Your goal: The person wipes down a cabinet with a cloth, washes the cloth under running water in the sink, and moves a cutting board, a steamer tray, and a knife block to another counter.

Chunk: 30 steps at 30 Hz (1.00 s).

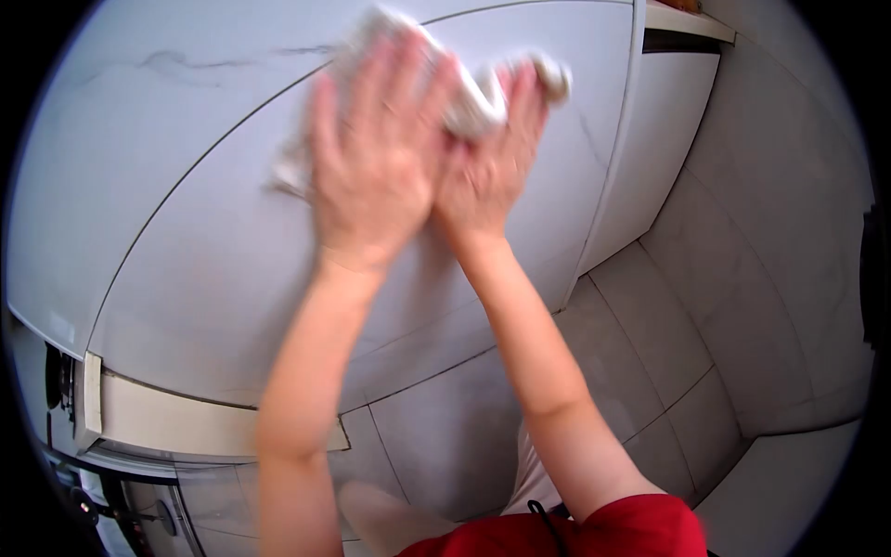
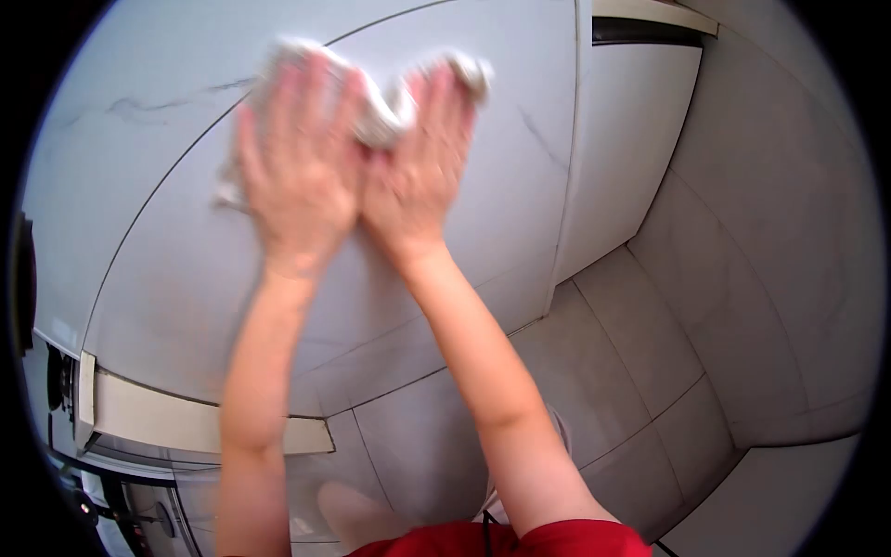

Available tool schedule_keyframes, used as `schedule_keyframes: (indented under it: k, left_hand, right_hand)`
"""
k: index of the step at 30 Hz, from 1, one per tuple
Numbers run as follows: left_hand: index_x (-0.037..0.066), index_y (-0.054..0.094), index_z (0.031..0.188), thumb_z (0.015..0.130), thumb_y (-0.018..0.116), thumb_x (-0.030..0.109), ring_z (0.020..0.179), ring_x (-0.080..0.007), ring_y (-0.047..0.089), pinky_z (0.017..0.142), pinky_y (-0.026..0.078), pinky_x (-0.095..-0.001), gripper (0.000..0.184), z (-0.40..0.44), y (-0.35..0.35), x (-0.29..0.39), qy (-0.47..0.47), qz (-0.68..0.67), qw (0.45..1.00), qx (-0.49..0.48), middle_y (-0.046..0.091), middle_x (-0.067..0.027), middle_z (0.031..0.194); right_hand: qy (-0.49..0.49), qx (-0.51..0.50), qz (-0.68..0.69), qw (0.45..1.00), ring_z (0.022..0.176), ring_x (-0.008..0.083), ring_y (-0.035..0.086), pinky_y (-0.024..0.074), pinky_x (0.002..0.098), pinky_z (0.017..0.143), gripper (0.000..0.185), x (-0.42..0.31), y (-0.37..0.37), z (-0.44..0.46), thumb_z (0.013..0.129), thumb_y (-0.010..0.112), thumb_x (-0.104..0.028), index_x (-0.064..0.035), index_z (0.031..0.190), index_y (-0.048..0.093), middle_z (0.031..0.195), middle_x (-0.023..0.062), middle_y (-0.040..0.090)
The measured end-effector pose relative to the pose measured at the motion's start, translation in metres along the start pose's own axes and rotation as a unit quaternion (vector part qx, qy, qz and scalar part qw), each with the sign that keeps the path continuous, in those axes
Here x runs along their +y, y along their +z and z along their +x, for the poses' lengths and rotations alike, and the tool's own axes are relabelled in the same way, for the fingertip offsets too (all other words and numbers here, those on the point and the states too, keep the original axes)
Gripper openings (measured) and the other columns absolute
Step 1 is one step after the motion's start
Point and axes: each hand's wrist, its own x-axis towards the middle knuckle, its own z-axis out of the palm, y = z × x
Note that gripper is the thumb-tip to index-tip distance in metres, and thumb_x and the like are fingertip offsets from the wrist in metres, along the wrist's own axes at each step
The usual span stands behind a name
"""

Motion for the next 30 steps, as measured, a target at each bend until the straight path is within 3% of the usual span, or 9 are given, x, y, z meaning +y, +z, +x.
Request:
schedule_keyframes:
  k: [4,8,11,13,16,19,21,27,30]
  left_hand:
    - [0.024,0.039,0.141,0.086,0.051,0.029,0.133,-0.0127,0.035,0.111,0.018,-0.0474,0.057,-0.076,0.036,0.064,0.077,0.016,0.994,-0.075,0.033,0.0015,0.149]
    - [0.018,0.044,0.138,0.088,0.049,0.03,0.127,-0.0133,0.042,0.11,0.021,-0.0436,0.052,-0.161,0.048,0.1,0.08,-0.095,0.98,-0.155,0.041,0.0009,0.143]
    - [0.016,0.046,0.136,0.088,0.048,0.029,0.126,-0.0145,0.043,0.109,0.023,-0.0424,0.05,-0.212,0.044,0.093,0.057,-0.111,0.979,-0.164,0.044,-0.0003,0.141]
    - [0.013,0.043,0.138,0.088,0.048,0.026,0.131,-0.0152,0.039,0.111,0.022,-0.0433,0.052,-0.222,0.042,0.07,0.075,-0.059,0.975,-0.202,0.041,-0.002,0.144]
    - [0.009,0.04,0.139,0.091,0.043,0.025,0.137,-0.0189,0.031,0.113,0.019,-0.044,0.05,-0.16,0.037,0.033,-0.008,-0.022,0.995,-0.095,0.036,-0.0043,0.147]
    - [0.006,0.031,0.143,0.092,0.044,0.028,0.14,-0.022,0.026,0.113,0.02,-0.0455,0.056,-0.044,0.017,-0.004,-0.052,0.018,0.997,0.055,0.029,-0.0077,0.151]
    - [0.009,0.032,0.143,0.092,0.044,0.029,0.14,-0.0217,0.025,0.113,0.02,-0.0445,0.056,0.026,0.006,-0.012,-0.022,0.033,0.992,0.117,0.027,-0.0072,0.151]
    - [0.016,0.034,0.143,0.093,0.042,0.029,0.14,-0.015,0.024,0.114,0.019,-0.0413,0.052,0.095,0.023,0.043,0.052,0.013,0.994,0.091,0.028,-0.0011,0.151]
    - [0.015,0.039,0.14,0.088,0.047,0.026,0.137,-0.0129,0.028,0.116,0.017,-0.0381,0.053,0.066,0.051,0.097,0.126,-0.129,0.983,0.019,0.033,-0.0013,0.148]
  right_hand:
    - [0.116,-0.05,-0.015,0.992,0.136,0.0433,0.024,0.0181,0.0513,0.111,0.071,0.039,-0.038,-0.105,0.092,0.048,-0.039,0.0058,0.142,0.023,0.146,0.0255,0.027]
    - [0.303,-0.112,0.023,0.946,0.136,0.0456,0.02,0.0159,0.0505,0.112,0.068,0.03,-0.073,-0.183,0.09,0.052,-0.024,0.0082,0.141,0.021,0.147,0.0289,0.022]
    - [0.249,-0.211,0.041,0.944,0.138,0.0452,0.017,0.013,0.0504,0.113,0.067,0.013,-0.097,-0.212,0.084,0.049,-0.012,0.0077,0.142,0.021,0.147,0.03,0.021]
    - [0.236,-0.186,0.078,0.951,0.138,0.0449,0.016,0.0118,0.0507,0.114,0.067,-0.003,-0.086,-0.196,0.081,0.047,-0.01,0.0072,0.141,0.023,0.147,0.0292,0.021]
    - [0.103,-0.144,0.193,0.965,0.141,0.0419,0.012,0.0107,0.0511,0.114,0.062,-0.024,-0.054,-0.118,0.08,0.042,-0.012,0.006,0.139,0.033,0.15,0.0245,0.021]
    - [-0.013,-0.11,0.182,0.977,0.136,0.0446,0.024,0.0163,0.0539,0.112,0.064,-0.035,-0.023,0.011,0.075,0.044,-0.02,0.0051,0.134,0.041,0.144,0.0245,0.033]
    - [-0.06,0.011,0.195,0.979,0.129,0.0448,0.035,0.0207,0.0534,0.11,0.057,-0.032,-0.006,0.079,0.073,0.046,-0.02,0.0058,0.124,0.05,0.134,0.0254,0.045]
    - [0.003,0.084,0.128,0.988,0.133,0.0415,0.031,0.0189,0.0514,0.112,0.066,0.049,-0.012,0.105,0.072,0.048,-0.021,0.0048,0.132,0.042,0.141,0.0223,0.038]
    - [0.063,0.089,0.094,0.99,0.132,0.0409,0.032,0.0207,0.0492,0.111,0.061,0.112,-0.031,0.04,0.088,0.045,-0.037,0.004,0.133,0.041,0.14,0.023,0.038]
